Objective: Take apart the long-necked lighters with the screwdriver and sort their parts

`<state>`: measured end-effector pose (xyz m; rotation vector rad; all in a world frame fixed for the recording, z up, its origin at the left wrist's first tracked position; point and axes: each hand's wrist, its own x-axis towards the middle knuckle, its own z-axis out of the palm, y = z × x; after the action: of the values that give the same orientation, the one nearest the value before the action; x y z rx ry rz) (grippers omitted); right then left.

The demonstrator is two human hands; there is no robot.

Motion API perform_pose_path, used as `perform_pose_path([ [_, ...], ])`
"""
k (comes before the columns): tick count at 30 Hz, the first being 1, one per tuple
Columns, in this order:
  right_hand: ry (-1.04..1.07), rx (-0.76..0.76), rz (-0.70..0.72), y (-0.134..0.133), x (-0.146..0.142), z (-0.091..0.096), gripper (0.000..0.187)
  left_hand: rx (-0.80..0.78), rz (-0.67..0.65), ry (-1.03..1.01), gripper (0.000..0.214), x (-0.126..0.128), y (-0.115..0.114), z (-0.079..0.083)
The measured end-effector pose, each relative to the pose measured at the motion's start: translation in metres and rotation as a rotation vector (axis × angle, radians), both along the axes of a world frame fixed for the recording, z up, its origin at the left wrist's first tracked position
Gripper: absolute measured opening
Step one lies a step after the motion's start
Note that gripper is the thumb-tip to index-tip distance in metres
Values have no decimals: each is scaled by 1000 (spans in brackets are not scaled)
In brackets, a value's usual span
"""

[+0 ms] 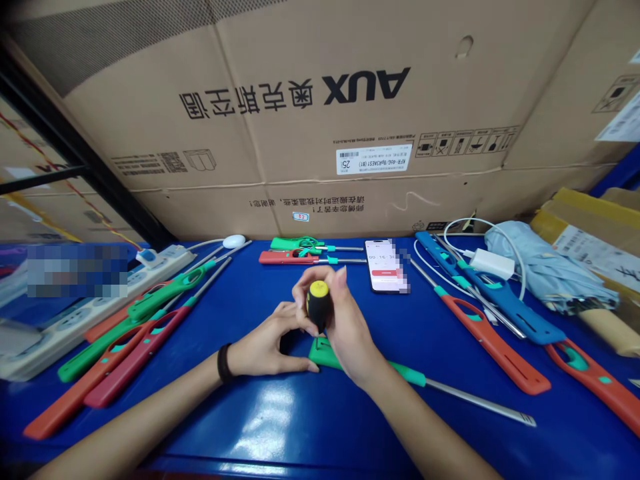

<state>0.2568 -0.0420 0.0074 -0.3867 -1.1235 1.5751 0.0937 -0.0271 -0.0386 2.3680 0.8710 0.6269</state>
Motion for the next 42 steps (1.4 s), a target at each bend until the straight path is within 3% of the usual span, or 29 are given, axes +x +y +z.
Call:
perform_pose_path([
  [4, -63, 37, -40, 1, 0, -1, 35, -6, 6, -7, 40, 0, 0, 0],
  [9, -53, -13, 11, 1, 1, 4, 60, -23, -2, 16, 40, 0, 0, 1],
  [12, 23, 4, 10, 0, 1, 2, 46, -28, -6, 29, 40, 0, 0, 1],
  [15, -39, 55, -16, 0, 1, 0, 36, -12, -1, 4, 41, 0, 0, 1],
  [21, -103, 12, 24, 0, 1, 3, 60, 21, -8, -29, 39, 0, 0, -1],
  [24, -35, 17, -4, 0, 0, 1, 48, 11, 0, -21, 41, 0, 0, -1],
  [27, -106, 53, -22, 1, 1, 1, 39, 5, 5, -6, 41, 0, 0, 0],
  [32, -115, -27, 1, 0, 2, 5, 51, -8, 1, 23, 41, 0, -1, 1],
  [35, -24, -25, -5, 0, 1, 5, 44, -27, -4, 27, 42, 0, -1, 2],
  [38, -76, -9, -22, 0, 2, 5, 38, -37, -1, 25, 42, 1, -1, 2],
  [42, -135, -44, 48, 0, 5, 7, 53, -17, -1, 17, 41, 0, -1, 1],
])
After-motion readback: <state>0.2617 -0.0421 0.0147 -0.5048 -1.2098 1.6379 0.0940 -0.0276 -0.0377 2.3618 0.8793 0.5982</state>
